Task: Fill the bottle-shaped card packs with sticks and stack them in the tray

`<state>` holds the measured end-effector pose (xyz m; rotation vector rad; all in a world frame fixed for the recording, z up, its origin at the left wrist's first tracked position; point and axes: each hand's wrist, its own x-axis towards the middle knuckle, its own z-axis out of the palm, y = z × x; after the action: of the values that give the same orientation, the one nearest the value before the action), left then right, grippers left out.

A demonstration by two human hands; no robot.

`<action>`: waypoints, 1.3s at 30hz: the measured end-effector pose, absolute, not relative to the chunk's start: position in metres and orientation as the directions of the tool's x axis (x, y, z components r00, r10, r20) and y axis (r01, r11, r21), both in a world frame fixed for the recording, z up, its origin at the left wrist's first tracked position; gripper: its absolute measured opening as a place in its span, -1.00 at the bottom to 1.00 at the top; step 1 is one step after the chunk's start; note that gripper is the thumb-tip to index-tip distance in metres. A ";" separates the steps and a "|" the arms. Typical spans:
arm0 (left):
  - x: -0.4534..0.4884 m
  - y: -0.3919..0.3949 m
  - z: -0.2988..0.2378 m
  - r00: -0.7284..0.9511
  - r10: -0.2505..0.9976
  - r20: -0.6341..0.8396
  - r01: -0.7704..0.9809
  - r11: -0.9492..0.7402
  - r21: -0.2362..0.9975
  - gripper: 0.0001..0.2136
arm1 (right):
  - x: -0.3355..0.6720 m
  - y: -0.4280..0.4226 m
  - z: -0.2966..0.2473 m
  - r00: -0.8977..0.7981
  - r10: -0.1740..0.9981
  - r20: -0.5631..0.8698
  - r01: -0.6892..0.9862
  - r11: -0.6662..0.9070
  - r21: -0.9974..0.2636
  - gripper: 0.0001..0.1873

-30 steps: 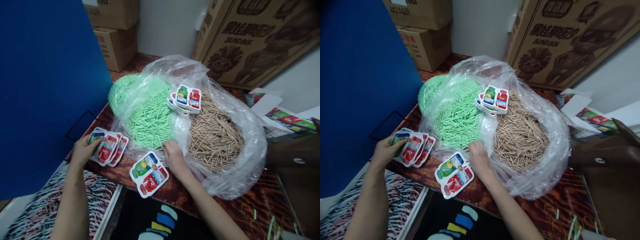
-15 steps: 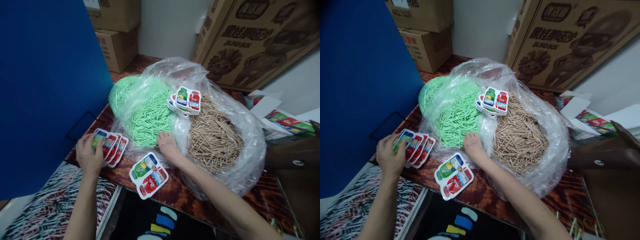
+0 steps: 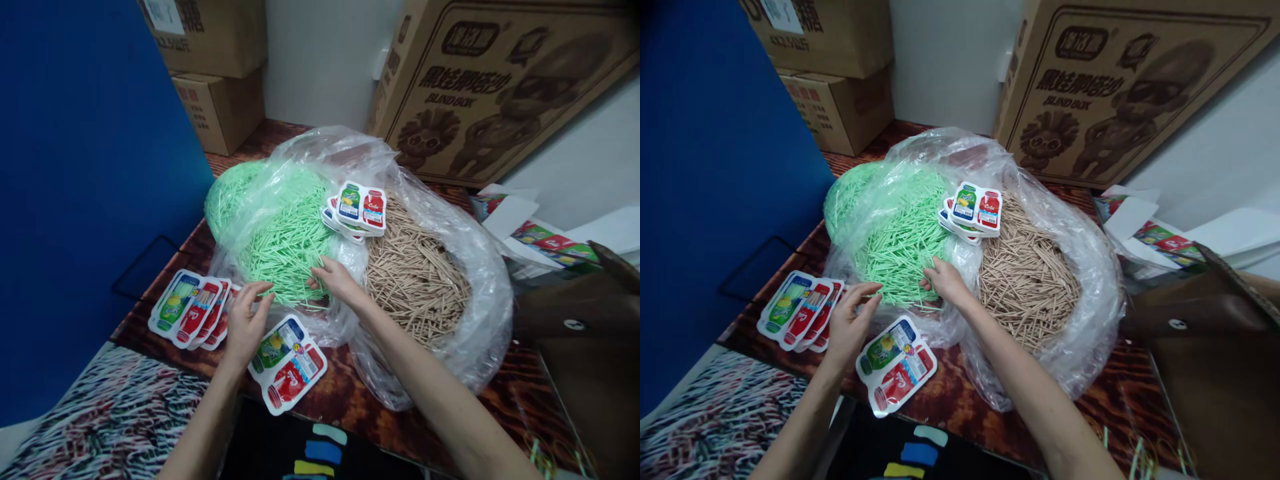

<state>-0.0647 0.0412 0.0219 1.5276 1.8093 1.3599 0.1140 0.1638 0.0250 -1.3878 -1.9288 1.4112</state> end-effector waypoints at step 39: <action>-0.039 0.018 0.008 -0.157 0.979 0.133 0.486 -0.040 0.873 -0.79 | 0.159 0.021 0.014 -0.346 0.935 -0.083 0.127 -0.041 -0.991 -0.83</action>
<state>-0.0393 0.0179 0.0081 1.5521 1.6803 1.1392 0.1585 0.0207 0.0140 -1.1551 -1.5325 1.4622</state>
